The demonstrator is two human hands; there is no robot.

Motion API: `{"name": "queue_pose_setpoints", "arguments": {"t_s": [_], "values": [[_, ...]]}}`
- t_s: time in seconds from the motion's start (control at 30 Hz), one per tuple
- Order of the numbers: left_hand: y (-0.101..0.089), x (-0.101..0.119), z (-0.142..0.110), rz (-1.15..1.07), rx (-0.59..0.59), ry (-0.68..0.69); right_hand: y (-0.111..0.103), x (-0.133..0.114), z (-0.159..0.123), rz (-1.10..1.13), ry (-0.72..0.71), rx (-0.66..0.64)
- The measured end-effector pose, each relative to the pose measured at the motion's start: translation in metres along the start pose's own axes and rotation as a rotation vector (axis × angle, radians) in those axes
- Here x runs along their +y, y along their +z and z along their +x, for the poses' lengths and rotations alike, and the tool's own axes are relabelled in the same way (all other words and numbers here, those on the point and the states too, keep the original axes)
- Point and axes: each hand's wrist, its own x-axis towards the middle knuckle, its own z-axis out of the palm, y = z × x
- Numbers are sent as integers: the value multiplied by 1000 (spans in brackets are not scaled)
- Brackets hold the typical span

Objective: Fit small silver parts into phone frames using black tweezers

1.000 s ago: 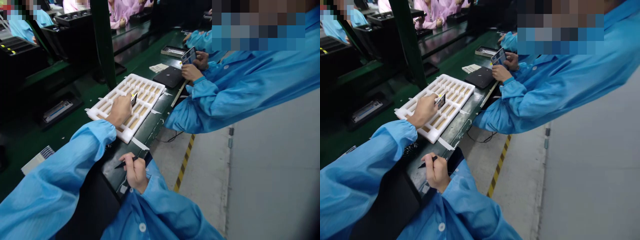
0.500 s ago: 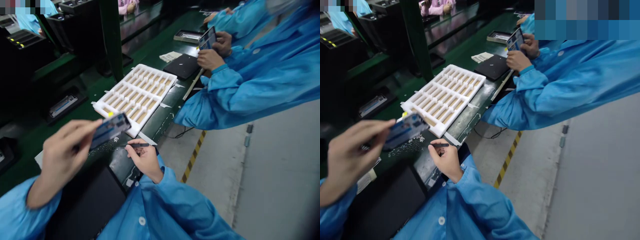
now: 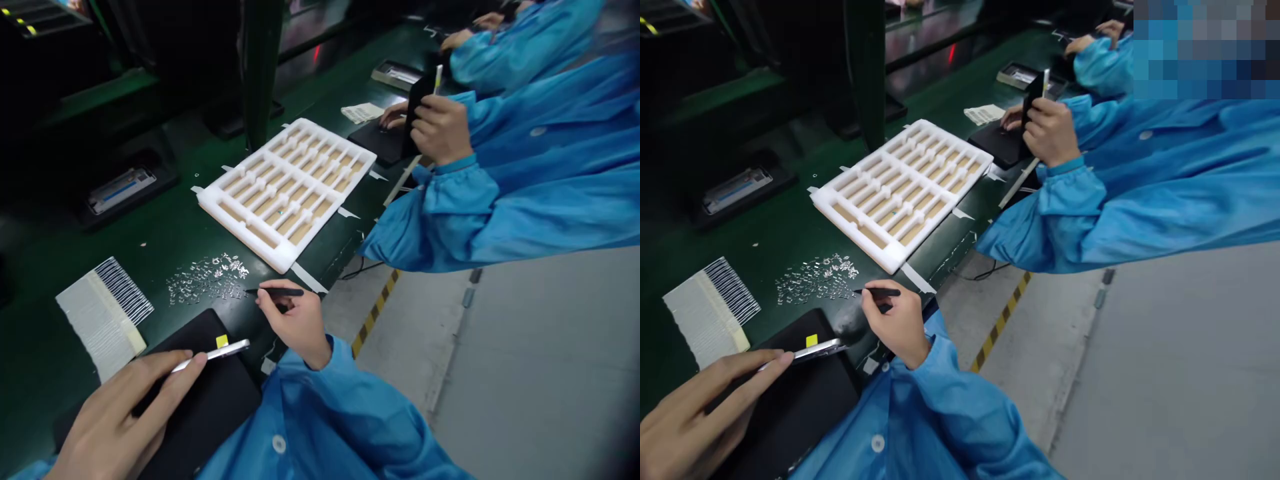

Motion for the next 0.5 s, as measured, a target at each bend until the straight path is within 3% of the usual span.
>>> {"name": "queue_pose_setpoints", "arguments": {"t_s": [0.27, 0.5], "values": [[8, 2, -5, 65, 31, 0, -1, 1, -1, -36, -24, -5], [4, 3, 2, -30, 73, -8, -7, -3, 2, 174, 6, -26]]}}
